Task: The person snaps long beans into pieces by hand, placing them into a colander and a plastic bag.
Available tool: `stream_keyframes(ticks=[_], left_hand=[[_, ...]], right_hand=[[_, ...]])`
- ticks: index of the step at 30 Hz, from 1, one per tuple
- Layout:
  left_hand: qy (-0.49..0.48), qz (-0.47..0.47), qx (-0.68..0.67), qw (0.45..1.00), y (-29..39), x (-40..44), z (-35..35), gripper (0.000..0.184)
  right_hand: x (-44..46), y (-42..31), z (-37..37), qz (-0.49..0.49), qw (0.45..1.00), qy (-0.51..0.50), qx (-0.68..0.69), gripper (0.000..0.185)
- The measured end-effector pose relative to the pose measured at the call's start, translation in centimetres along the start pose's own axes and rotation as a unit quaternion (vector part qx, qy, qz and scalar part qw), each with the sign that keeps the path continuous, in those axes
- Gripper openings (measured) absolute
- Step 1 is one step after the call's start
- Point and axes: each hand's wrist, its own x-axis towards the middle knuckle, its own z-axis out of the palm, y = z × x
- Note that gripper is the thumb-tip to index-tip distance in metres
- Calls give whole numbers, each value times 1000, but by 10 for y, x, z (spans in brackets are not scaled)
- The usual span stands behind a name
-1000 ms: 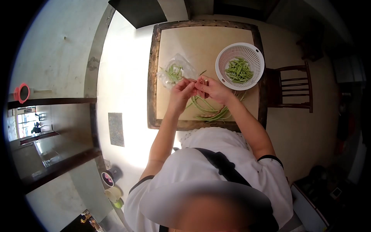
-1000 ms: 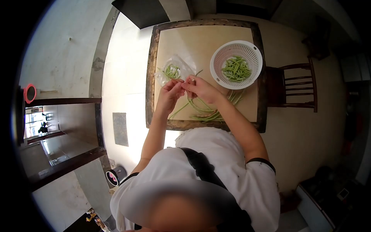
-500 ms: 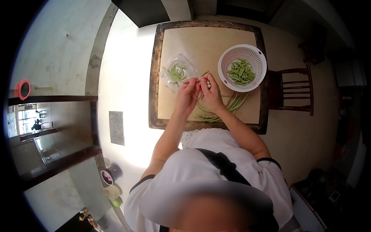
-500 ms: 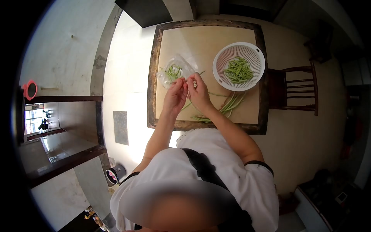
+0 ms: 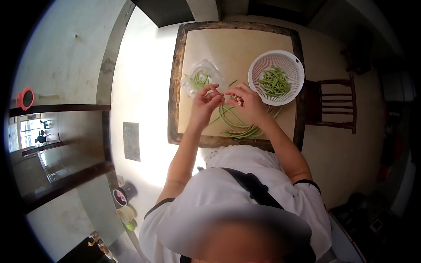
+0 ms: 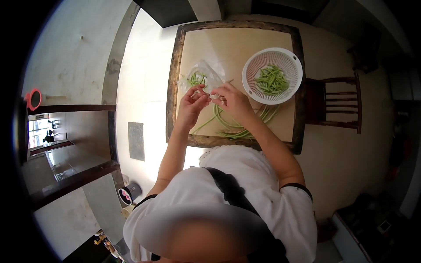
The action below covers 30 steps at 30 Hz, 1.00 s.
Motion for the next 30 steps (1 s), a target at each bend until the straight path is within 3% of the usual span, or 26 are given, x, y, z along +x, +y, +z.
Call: stream_keyframes(ticks=[4, 8, 10, 13, 14, 16, 17, 20, 22, 23, 25, 28, 29, 30], left_hand=[[-4, -9, 5, 1000, 2, -3, 4, 36], [-69, -41, 63, 995, 10, -4, 0, 40], [-98, -70, 76, 990, 12, -6, -4, 41], [-102, -106, 86, 985, 13, -11, -9, 41], [-122, -118, 80, 982, 15, -12, -11, 38], [-142, -128, 72, 979, 18, -15, -15, 35], [-142, -136, 48, 979, 20, -16, -17, 31], [-136, -154, -3, 979, 21, -15, -25, 26], [-134, -166, -31, 977, 20, -13, -29, 25], [-132, -173, -62, 974, 19, -12, -30, 25], [-131, -181, -93, 970, 20, -11, -29, 25], [-110, -185, -77, 974, 22, -10, -26, 19], [-96, -108, 113, 983, 20, -9, -27, 14], [-78, -27, 297, 951, 21, -8, -25, 11]], right_hand=[[-1, 2, 3, -17, 998, -38, -48, 11], [2, 0, 0, -38, 993, -60, -90, 9], [7, 11, 2, -4, 999, 16, -44, 8], [18, 12, -8, 14, 1000, 15, 15, 7], [22, 17, -8, 15, 1000, 13, 16, 7], [30, 25, -9, 7, 990, 131, -51, 7], [30, 25, -10, 6, 990, 130, -51, 7], [29, 16, -10, -5, 997, 75, -11, 11], [20, 3, -4, -65, 996, -56, 13, 20], [19, -2, -3, -64, 996, -58, 12, 20], [18, -7, -1, -85, 985, -128, -77, 22], [19, -7, 3, -130, 979, -96, -125, 17], [20, -8, 6, -129, 979, -97, -125, 17], [20, -9, 8, -147, 973, -120, -134, 15]])
